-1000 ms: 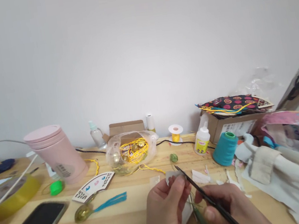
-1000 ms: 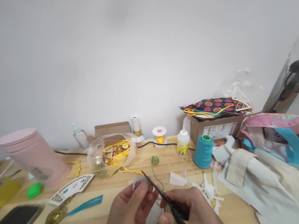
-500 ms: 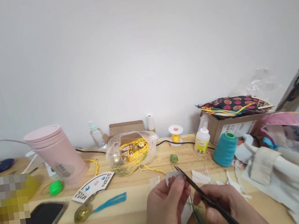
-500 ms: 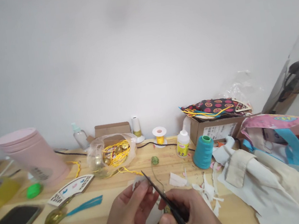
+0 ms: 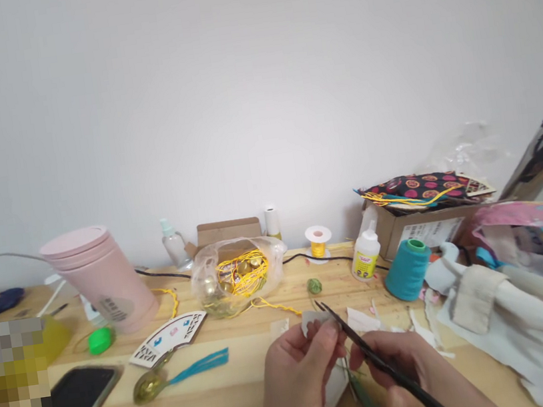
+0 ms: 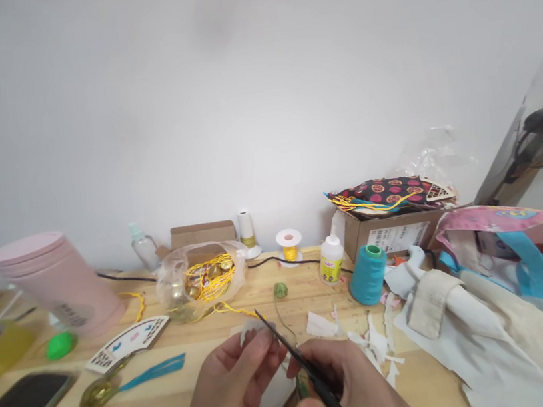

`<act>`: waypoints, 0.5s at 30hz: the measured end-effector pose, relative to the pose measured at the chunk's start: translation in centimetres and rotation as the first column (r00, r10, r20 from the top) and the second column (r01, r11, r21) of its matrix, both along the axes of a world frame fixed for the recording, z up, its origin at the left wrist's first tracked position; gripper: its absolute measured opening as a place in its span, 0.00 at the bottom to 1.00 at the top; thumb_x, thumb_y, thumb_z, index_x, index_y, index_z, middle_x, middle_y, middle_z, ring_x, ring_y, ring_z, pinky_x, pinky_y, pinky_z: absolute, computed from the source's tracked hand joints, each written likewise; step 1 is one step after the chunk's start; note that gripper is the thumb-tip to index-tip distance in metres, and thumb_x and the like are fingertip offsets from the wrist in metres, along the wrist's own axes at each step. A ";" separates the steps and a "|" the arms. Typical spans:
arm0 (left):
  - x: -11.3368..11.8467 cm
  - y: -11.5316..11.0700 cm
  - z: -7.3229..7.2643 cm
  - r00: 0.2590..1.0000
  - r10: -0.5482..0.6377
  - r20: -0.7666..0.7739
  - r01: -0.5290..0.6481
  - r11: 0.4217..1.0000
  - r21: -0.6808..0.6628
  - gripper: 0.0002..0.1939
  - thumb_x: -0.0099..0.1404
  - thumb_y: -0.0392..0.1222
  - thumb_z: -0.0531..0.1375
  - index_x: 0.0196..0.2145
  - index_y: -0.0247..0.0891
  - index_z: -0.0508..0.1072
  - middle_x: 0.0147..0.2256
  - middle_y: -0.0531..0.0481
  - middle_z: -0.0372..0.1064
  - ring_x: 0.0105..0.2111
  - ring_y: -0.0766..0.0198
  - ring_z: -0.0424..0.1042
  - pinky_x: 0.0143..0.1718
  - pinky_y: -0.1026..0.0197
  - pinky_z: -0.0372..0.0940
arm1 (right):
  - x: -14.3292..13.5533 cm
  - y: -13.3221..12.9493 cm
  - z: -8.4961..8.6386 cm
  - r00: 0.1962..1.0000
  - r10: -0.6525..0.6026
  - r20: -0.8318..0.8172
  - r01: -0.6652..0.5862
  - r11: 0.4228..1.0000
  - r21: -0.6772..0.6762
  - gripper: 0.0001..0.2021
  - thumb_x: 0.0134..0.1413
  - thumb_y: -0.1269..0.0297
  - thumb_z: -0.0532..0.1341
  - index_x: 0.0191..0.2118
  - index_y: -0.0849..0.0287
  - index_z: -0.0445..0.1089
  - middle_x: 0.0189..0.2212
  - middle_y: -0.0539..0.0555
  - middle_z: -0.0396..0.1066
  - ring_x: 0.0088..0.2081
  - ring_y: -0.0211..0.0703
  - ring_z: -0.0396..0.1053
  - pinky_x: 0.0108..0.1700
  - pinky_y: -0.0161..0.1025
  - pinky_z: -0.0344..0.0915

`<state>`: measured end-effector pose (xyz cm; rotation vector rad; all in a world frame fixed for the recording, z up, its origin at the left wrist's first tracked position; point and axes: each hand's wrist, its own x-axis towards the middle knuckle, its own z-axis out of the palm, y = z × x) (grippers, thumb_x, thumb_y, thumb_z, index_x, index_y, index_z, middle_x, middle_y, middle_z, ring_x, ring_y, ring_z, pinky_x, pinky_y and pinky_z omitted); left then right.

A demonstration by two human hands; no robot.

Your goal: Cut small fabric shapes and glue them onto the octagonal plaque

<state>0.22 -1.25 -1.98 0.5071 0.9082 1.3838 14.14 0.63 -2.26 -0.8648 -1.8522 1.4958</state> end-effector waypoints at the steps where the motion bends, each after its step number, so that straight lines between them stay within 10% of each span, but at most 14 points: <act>1: -0.1 0.1 -0.1 1.000 -0.005 -0.027 0.006 1.000 0.009 0.10 0.47 0.42 0.64 0.18 0.33 0.70 0.16 0.52 0.66 0.19 0.67 0.65 0.21 0.66 0.58 | -0.1 0.0 0.2 1.000 0.001 -0.021 -0.001 1.000 -0.011 0.29 0.34 0.37 0.57 0.30 0.63 0.64 0.16 0.43 0.47 0.19 0.31 0.43 0.18 0.31 0.40; 15: 0.7 -0.1 0.6 0.996 0.026 0.082 -0.028 1.000 0.014 0.09 0.46 0.39 0.65 0.16 0.33 0.71 0.16 0.54 0.65 0.20 0.69 0.63 0.25 0.68 0.60 | -0.9 -0.7 1.7 0.986 -0.085 -0.141 0.076 0.995 -0.065 0.24 0.35 0.42 0.60 0.27 0.64 0.68 0.16 0.44 0.49 0.19 0.32 0.43 0.19 0.31 0.41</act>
